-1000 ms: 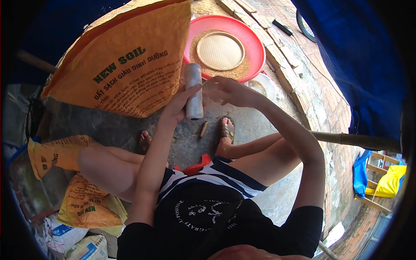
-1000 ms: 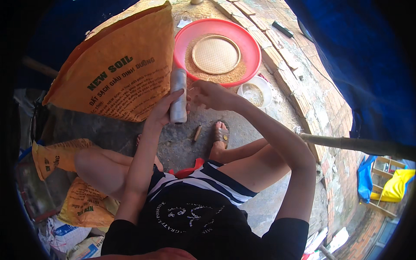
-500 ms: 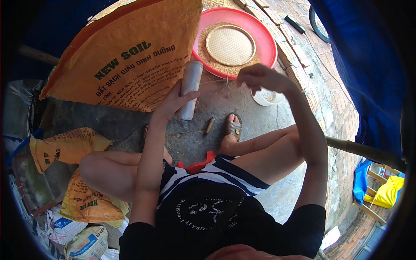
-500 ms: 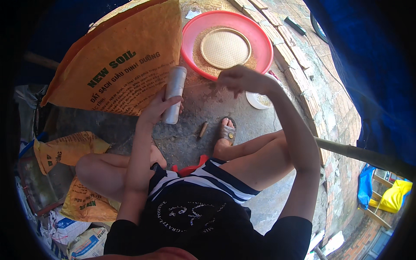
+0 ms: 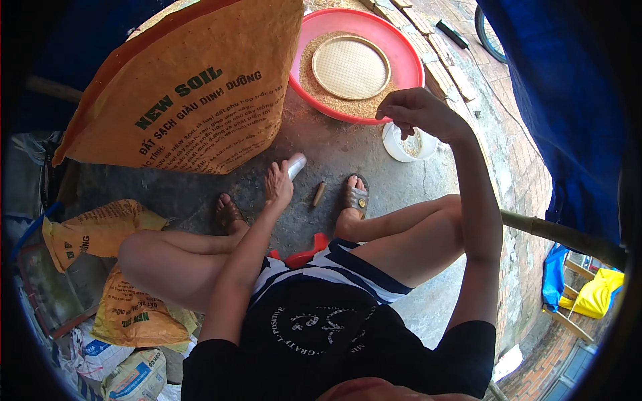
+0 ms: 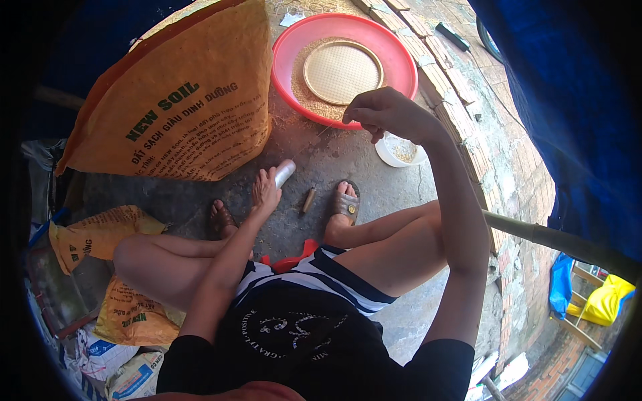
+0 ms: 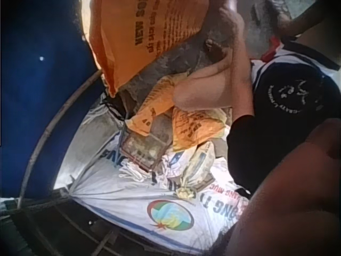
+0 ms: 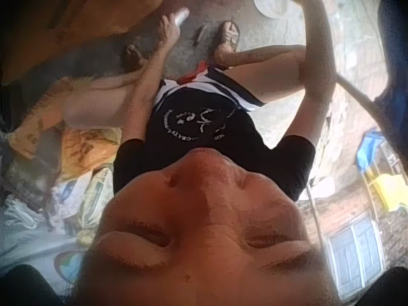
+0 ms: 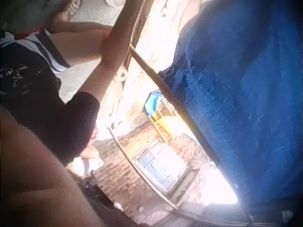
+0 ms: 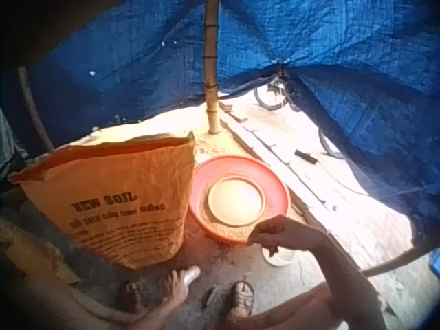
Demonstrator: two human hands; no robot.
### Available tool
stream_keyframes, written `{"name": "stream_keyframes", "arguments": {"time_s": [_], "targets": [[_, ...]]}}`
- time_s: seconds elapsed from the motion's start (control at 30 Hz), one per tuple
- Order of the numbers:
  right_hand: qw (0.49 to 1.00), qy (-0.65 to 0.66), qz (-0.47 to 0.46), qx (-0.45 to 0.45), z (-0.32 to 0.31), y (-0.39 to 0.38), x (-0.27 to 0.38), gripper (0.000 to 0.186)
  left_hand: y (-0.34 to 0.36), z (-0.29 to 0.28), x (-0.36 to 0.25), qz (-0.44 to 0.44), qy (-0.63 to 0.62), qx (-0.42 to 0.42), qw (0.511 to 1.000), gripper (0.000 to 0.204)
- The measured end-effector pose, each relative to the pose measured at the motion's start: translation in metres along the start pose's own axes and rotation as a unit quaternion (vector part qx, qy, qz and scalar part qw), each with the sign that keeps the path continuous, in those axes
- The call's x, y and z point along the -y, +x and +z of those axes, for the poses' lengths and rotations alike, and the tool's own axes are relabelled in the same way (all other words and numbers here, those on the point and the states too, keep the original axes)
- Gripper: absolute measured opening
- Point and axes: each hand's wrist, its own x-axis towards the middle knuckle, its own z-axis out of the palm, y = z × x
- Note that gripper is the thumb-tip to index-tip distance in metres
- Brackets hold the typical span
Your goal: Manually sewing the opening of a large plastic-woven bag closed using a needle and thread.
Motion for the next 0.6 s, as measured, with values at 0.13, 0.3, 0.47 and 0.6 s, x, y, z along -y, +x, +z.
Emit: {"name": "stream_keyframes", "arguments": {"time_s": [0.13, 0.3, 0.47, 0.6], "targets": [[1.000, 0.030, -0.003, 0.005, 0.004, 0.004, -0.002, 0.022, -0.005, 0.016, 0.026, -0.012, -0.125, 0.062, 0.990, 0.034], [0.997, 0.044, -0.035, 0.046, 0.012, 0.011, 0.011, 0.024, 0.015, 0.007, 0.036, 0.003, -0.200, 0.050, 0.979, 0.022], [0.990, 0.129, -0.039, 0.034, 0.015, 0.006, 0.026, 0.022, 0.028, -0.071, 0.012, 0.010, -0.372, 0.128, 0.919, 0.016], [0.987, 0.137, -0.066, 0.058, 0.028, 0.013, 0.042, 0.024, 0.018, -0.114, -0.020, 0.031, -0.524, 0.012, 0.851, 0.030]]}}
